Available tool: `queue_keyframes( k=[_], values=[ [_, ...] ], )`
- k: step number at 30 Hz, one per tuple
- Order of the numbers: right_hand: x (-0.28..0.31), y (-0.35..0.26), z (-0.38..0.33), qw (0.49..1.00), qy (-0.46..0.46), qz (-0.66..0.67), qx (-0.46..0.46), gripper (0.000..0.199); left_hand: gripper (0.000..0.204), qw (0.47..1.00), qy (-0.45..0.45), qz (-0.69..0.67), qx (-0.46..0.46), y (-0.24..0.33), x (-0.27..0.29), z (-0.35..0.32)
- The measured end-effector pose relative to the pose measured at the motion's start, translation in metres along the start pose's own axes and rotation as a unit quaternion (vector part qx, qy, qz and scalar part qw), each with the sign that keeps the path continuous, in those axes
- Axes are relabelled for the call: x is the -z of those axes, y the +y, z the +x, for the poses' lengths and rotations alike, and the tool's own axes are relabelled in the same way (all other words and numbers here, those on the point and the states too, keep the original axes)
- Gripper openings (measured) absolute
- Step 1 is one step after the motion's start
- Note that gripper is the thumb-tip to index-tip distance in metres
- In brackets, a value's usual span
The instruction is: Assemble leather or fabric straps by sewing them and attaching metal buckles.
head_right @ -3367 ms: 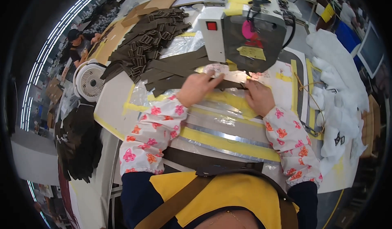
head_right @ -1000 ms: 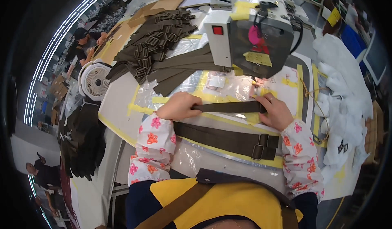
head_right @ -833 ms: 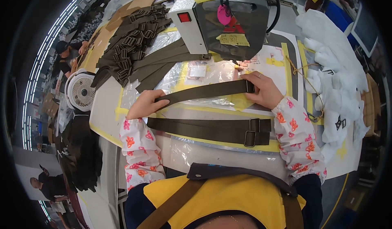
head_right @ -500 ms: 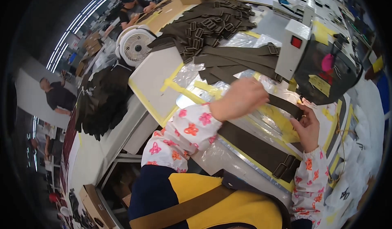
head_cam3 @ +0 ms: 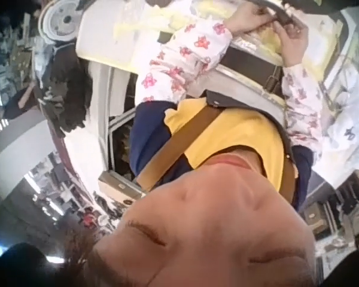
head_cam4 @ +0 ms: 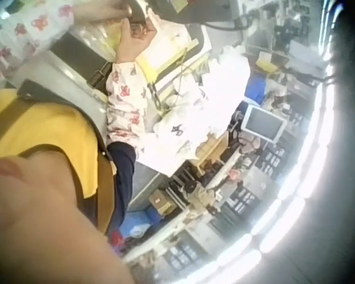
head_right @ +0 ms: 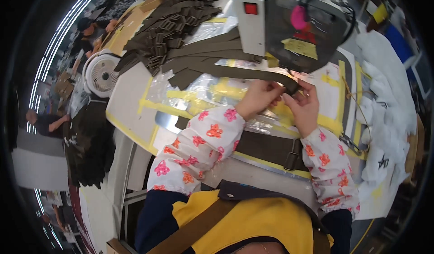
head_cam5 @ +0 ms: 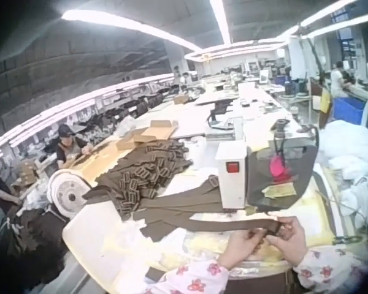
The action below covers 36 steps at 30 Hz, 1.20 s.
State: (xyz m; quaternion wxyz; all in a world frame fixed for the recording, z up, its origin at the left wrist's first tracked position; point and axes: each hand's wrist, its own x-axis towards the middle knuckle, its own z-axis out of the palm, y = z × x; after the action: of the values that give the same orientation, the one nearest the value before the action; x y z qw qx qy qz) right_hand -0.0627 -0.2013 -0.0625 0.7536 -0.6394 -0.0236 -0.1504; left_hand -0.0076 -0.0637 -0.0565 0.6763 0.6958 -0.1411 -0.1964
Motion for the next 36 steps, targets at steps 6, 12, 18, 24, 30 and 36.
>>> queue_keyframes(
  k=[6,12,18,24,30,36],
  values=[
    [0.005,0.002,-0.001,0.996,0.084,0.015,-0.023,0.046,0.02,0.997,0.039,0.041,-0.045,-0.009,-0.003,0.014],
    [0.027,0.01,0.006,0.994,0.053,-0.087,-0.03,0.046,0.014,0.919,0.12,0.332,-0.179,-0.006,-0.018,0.022],
    [0.031,0.01,0.019,0.953,0.042,-0.299,0.022,0.043,0.011,0.815,0.004,0.527,-0.242,0.004,-0.022,0.022],
    [0.026,0.006,0.026,0.948,0.042,-0.315,0.022,0.031,0.025,0.857,-0.155,0.416,-0.26,-0.005,0.003,0.025],
    [0.032,0.003,0.027,0.948,0.028,-0.317,-0.018,0.035,0.023,0.753,-0.131,0.507,-0.398,0.015,0.007,0.019],
    [0.045,-0.017,0.03,0.949,-0.072,-0.307,-0.011,0.04,0.021,0.684,-0.107,0.541,-0.477,0.014,0.009,0.018]
  ],
)
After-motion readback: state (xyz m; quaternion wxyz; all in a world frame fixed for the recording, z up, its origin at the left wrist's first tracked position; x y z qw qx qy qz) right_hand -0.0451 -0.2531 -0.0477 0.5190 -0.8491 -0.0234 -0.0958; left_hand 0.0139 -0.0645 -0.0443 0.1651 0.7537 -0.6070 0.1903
